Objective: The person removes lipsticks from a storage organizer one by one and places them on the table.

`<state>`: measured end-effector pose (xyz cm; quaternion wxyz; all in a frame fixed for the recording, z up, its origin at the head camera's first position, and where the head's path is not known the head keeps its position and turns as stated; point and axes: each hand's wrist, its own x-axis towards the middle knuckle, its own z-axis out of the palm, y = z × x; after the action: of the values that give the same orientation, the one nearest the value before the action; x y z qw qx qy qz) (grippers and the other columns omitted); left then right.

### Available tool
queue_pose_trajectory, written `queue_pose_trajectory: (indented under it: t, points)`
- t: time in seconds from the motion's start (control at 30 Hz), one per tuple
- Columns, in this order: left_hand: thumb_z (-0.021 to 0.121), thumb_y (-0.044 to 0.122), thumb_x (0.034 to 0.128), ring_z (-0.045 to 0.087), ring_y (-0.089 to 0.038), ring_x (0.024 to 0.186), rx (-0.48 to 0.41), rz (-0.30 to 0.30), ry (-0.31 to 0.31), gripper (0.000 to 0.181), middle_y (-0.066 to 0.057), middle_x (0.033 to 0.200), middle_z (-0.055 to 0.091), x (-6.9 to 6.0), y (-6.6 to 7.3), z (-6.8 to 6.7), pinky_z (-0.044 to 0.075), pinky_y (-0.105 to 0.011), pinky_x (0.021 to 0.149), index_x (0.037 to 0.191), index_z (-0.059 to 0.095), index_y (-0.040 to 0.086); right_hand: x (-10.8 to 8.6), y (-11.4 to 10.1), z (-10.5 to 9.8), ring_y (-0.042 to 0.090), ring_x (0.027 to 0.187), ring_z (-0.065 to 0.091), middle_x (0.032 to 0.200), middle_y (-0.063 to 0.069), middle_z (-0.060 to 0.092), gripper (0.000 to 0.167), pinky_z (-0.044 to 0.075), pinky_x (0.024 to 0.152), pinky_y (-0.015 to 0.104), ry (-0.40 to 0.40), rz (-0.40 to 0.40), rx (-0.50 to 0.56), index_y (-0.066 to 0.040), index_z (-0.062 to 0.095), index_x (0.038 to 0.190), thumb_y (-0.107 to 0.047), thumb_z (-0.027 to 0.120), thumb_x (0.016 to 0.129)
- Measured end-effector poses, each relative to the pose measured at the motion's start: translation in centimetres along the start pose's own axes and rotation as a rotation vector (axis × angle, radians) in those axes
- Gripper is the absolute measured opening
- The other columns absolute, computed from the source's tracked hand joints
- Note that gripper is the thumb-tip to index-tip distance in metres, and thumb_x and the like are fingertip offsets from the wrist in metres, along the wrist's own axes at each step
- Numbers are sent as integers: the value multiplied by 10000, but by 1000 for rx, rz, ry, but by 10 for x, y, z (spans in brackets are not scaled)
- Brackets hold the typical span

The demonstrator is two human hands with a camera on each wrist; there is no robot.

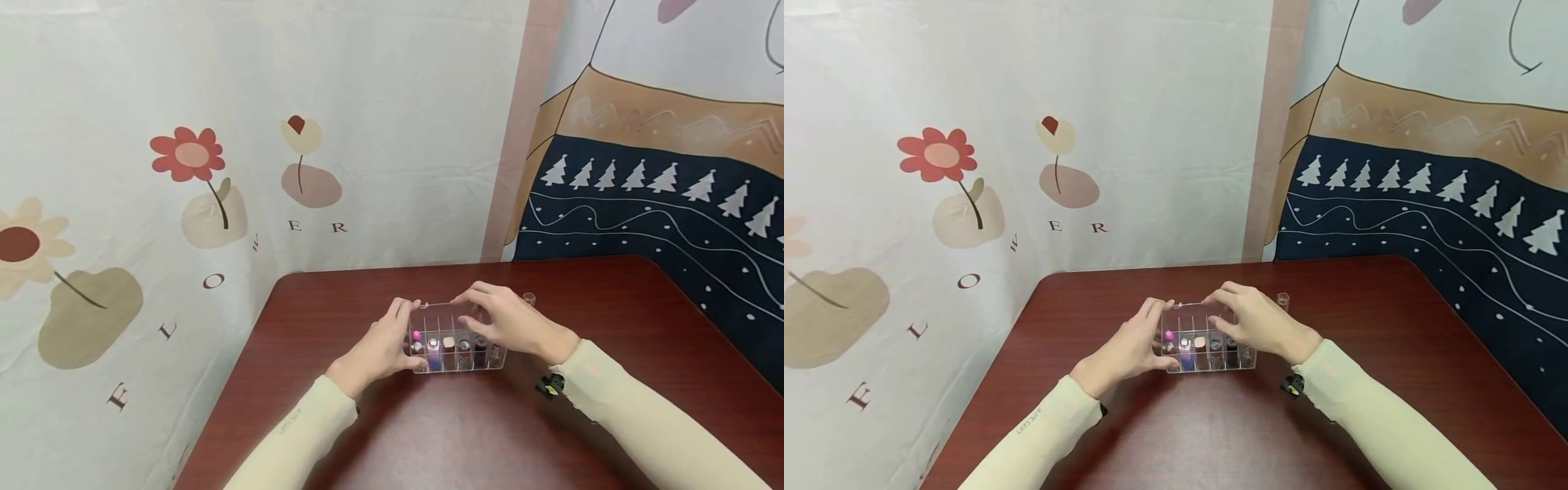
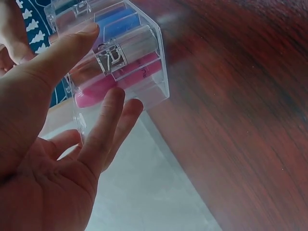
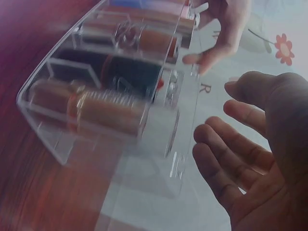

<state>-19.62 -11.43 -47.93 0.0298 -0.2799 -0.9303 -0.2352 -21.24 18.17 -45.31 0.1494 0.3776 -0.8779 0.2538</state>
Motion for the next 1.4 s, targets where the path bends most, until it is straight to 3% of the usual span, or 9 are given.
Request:
queue_pose_trajectory:
  t: [0.3, 0.63, 0.87, 1.17, 1.4]
  points:
    - [1086, 282, 846, 690, -130, 793, 23, -6, -3, 1125, -158, 1563, 540, 0, 0, 1, 682, -354, 863, 1711, 419, 12, 20, -13, 18, 147, 812, 717, 1158, 82, 831, 264, 632, 759, 238, -92, -26, 48, -89, 848, 1301, -142, 877, 1044]
    - [1085, 270, 846, 698, -151, 807, 33, 2, 1, 1071, -156, 1577, 537, 0, 0, 2, 688, -376, 869, 1668, 443, 26, 37, -19, 39, 85, 837, 716, 1104, 55, 855, 184, 640, 776, 235, -155, -79, 47, -69, 862, 1227, -132, 854, 1055]
    - [1082, 257, 844, 636, -149, 732, 51, 14, 10, 1063, -169, 1568, 546, 0, -1, 1, 679, -384, 824, 1664, 450, 13, 45, -22, 53, 40, 855, 732, 1056, 1, 867, 88, 660, 817, 250, -193, -87, 100, -102, 865, 1143, -126, 838, 1063]
    - [1093, 229, 818, 706, -259, 820, 44, 21, 35, 1037, -171, 1558, 563, 0, 0, -1, 704, -469, 873, 1617, 481, -19, 49, -29, 64, -17, 784, 643, 959, -40, 836, 52, 586, 741, 190, -192, -51, 108, -124, 849, 1055, -150, 817, 1086]
    - [1105, 248, 806, 721, -261, 814, 52, 39, 33, 1071, -159, 1532, 571, -1, 1, -1, 700, -473, 837, 1632, 481, -27, 48, -35, 66, -20, 706, 572, 870, -76, 774, 79, 529, 666, 173, -192, 17, 84, -150, 823, 981, -140, 821, 1059]
